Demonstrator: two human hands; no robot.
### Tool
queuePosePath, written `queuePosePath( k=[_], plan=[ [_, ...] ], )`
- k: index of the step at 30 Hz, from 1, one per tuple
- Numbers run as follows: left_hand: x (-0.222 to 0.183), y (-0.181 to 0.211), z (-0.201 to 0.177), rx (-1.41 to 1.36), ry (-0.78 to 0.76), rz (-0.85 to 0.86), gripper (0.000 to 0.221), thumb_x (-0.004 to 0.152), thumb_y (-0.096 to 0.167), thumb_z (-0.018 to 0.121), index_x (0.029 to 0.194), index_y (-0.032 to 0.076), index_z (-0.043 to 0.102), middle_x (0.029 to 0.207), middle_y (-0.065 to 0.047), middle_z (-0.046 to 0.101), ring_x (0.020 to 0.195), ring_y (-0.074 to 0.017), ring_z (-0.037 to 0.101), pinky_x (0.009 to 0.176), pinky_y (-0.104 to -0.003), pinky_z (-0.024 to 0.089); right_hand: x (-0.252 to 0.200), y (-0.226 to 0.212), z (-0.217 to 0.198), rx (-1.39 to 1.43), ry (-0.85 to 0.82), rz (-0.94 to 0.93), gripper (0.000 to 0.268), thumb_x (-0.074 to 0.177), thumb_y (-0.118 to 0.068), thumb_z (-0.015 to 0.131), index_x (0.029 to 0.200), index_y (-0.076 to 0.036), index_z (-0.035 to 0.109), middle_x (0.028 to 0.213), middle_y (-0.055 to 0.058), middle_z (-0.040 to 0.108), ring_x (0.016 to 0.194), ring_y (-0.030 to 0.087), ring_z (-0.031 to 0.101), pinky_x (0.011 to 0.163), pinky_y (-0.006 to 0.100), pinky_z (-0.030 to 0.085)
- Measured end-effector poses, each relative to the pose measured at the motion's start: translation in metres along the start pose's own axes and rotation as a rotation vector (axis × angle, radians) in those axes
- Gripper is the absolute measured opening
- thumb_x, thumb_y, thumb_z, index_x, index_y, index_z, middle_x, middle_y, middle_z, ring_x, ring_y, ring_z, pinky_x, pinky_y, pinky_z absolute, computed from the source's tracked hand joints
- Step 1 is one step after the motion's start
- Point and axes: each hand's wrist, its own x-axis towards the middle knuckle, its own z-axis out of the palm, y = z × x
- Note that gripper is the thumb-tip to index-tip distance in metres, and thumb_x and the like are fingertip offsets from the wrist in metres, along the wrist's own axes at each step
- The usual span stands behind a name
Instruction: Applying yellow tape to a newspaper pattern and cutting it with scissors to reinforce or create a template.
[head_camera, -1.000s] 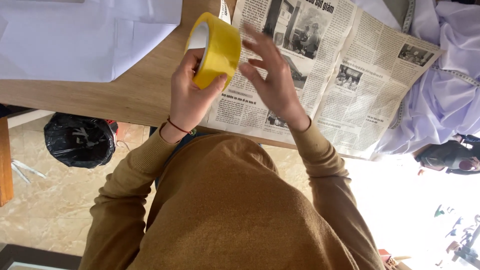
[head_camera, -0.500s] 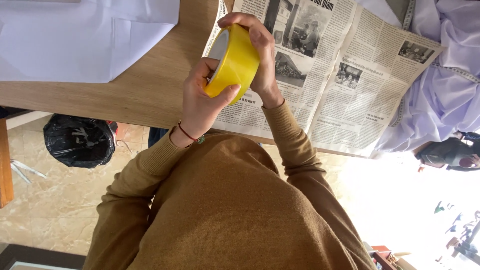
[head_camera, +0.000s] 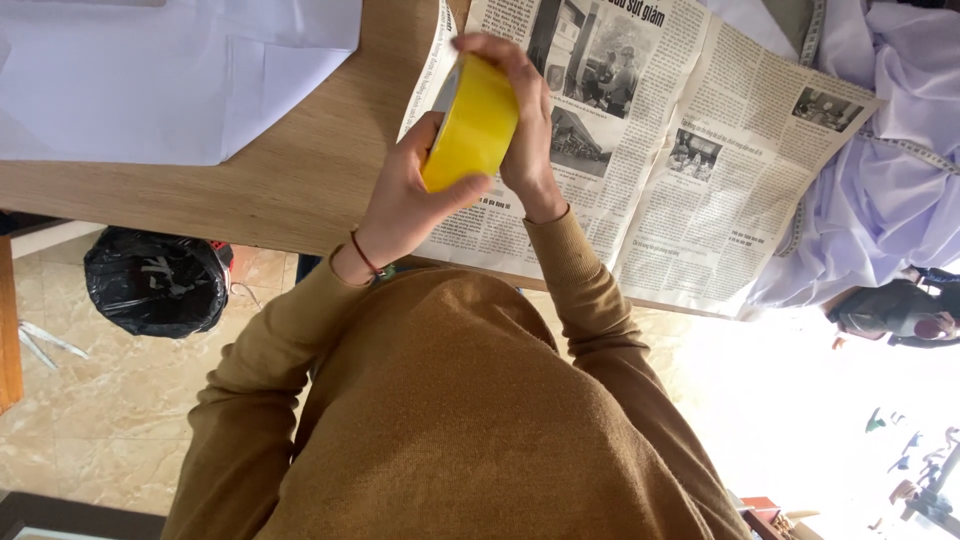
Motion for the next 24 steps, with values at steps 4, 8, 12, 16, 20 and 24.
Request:
queuePosePath(
  k=[4, 8, 12, 16, 20, 24],
  plan=[
    [-0.006, -0.008, -0.005, -0.038, -0.021, 0.053, 0.049, 0.091, 0.039, 0.074, 0.12, 0.006, 0.051, 0.103, -0.007, 0.06, 0.087, -0.0158, 0.062, 0.067, -0.022, 0.055, -0.013, -0.004, -0.009, -0.239, -0.016, -0.074, 0.052, 0.119, -0.052, 0.029, 0.16, -0.022, 0.038, 0.168, 0.005, 0.04, 0.159, 0.024, 0.04, 0.134, 0.059, 0.033],
    [-0.005, 0.007, -0.011, 0.079, 0.118, 0.133, 0.039, 0.097, 0.027, 0.071, 0.12, 0.005, 0.049, 0.103, -0.008, 0.061, 0.087, -0.0173, 0.062, 0.07, -0.027, 0.056, -0.027, -0.027, -0.007, -0.619, -0.024, -0.39, 0.045, 0.105, -0.046, 0.056, 0.134, -0.013, 0.063, 0.139, 0.01, 0.054, 0.133, 0.028, 0.051, 0.113, 0.05, 0.052],
    [-0.004, 0.01, -0.012, 0.334, 0.219, 0.163, 0.033, 0.096, 0.025, 0.074, 0.112, 0.007, 0.051, 0.095, -0.004, 0.06, 0.079, -0.0167, 0.057, 0.066, -0.03, 0.047, -0.031, -0.03, -0.001, -0.607, -0.004, -0.502, 0.022, 0.096, -0.006, 0.076, 0.117, -0.002, 0.07, 0.116, 0.011, 0.063, 0.113, 0.027, 0.064, 0.099, 0.04, 0.059],
    [-0.004, -0.004, -0.014, 0.436, 0.226, 0.21, 0.033, 0.096, 0.023, 0.072, 0.112, 0.005, 0.05, 0.097, -0.006, 0.06, 0.081, -0.0213, 0.058, 0.068, -0.034, 0.048, -0.033, -0.019, 0.004, -0.537, 0.06, -0.507, 0.008, 0.091, 0.006, 0.075, 0.096, 0.001, 0.07, 0.101, 0.013, 0.068, 0.099, 0.027, 0.068, 0.088, 0.035, 0.062],
    [-0.003, -0.015, -0.019, 0.608, 0.244, 0.255, 0.041, 0.094, 0.025, 0.075, 0.117, 0.001, 0.051, 0.092, -0.012, 0.059, 0.084, -0.0311, 0.058, 0.074, -0.043, 0.047, -0.029, -0.013, 0.003, -0.884, 0.017, -0.6, 0.005, 0.103, -0.005, 0.062, 0.099, -0.001, 0.061, 0.102, 0.014, 0.066, 0.095, 0.028, 0.068, 0.084, 0.037, 0.059],
    [-0.001, -0.017, -0.023, 0.591, 0.219, 0.244, 0.047, 0.095, 0.031, 0.071, 0.126, 0.002, 0.053, 0.095, -0.009, 0.063, 0.085, -0.027, 0.062, 0.072, -0.041, 0.051, -0.018, 0.018, -0.013, -1.113, 0.005, -0.652, 0.011, 0.102, 0.004, 0.053, 0.097, -0.005, 0.052, 0.105, 0.012, 0.066, 0.08, 0.019, 0.06, 0.062, 0.026, 0.05]
  ],
)
